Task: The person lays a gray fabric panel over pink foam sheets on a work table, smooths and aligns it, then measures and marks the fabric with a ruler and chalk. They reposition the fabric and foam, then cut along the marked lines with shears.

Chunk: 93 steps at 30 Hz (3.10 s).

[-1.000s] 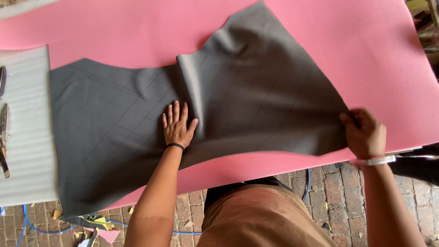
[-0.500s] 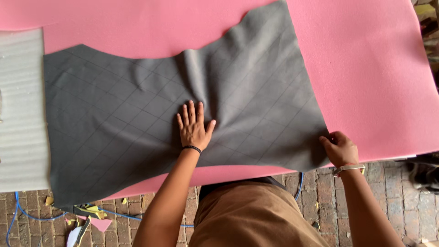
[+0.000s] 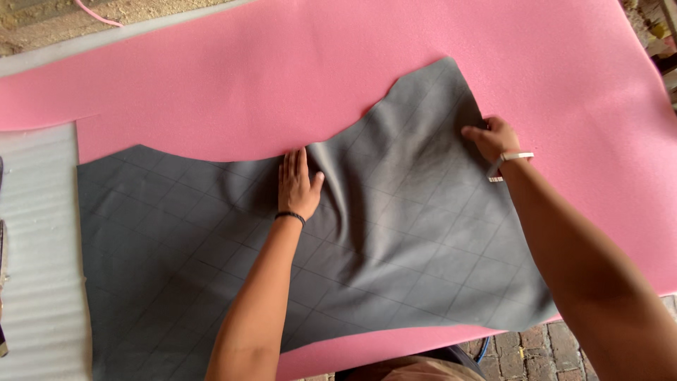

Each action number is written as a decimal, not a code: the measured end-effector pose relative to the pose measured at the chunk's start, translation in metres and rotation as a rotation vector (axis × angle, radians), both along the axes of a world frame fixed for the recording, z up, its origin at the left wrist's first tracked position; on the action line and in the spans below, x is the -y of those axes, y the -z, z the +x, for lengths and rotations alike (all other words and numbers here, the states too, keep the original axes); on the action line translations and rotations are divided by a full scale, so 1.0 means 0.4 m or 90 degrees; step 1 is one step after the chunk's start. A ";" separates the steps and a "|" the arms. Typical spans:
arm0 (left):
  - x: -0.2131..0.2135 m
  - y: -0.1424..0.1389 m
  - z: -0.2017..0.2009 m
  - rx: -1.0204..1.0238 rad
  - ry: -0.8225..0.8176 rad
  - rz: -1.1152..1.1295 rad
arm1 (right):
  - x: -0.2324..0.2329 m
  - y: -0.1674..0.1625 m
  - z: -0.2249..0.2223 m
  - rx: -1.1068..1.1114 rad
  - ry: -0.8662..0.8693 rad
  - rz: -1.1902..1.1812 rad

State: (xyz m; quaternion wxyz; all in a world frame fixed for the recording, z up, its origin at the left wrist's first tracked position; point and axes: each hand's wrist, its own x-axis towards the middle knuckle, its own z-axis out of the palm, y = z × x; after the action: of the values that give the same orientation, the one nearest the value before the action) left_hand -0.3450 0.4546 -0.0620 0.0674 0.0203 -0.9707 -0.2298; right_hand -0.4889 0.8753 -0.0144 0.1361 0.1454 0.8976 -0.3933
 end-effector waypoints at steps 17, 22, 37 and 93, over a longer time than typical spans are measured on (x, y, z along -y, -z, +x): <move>0.021 -0.019 -0.140 0.052 -0.118 -0.015 | 0.046 -0.040 -0.076 -0.144 0.149 0.071; -0.003 0.022 -0.107 -0.050 -0.147 -0.041 | 0.029 -0.047 -0.027 -0.142 0.104 0.094; 0.003 -0.074 0.285 0.086 -0.145 -0.133 | -0.355 -0.058 0.834 0.039 -0.005 0.328; -0.056 -0.137 -0.039 0.199 -0.066 -0.152 | 0.216 0.014 -0.358 0.005 -0.040 0.377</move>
State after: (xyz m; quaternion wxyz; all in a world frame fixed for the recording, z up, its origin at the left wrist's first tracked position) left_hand -0.3605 0.4772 -0.0072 -0.0706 0.0978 -0.9873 -0.1033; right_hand -0.6322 0.7887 -0.0200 0.1030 0.1523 0.9768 -0.1098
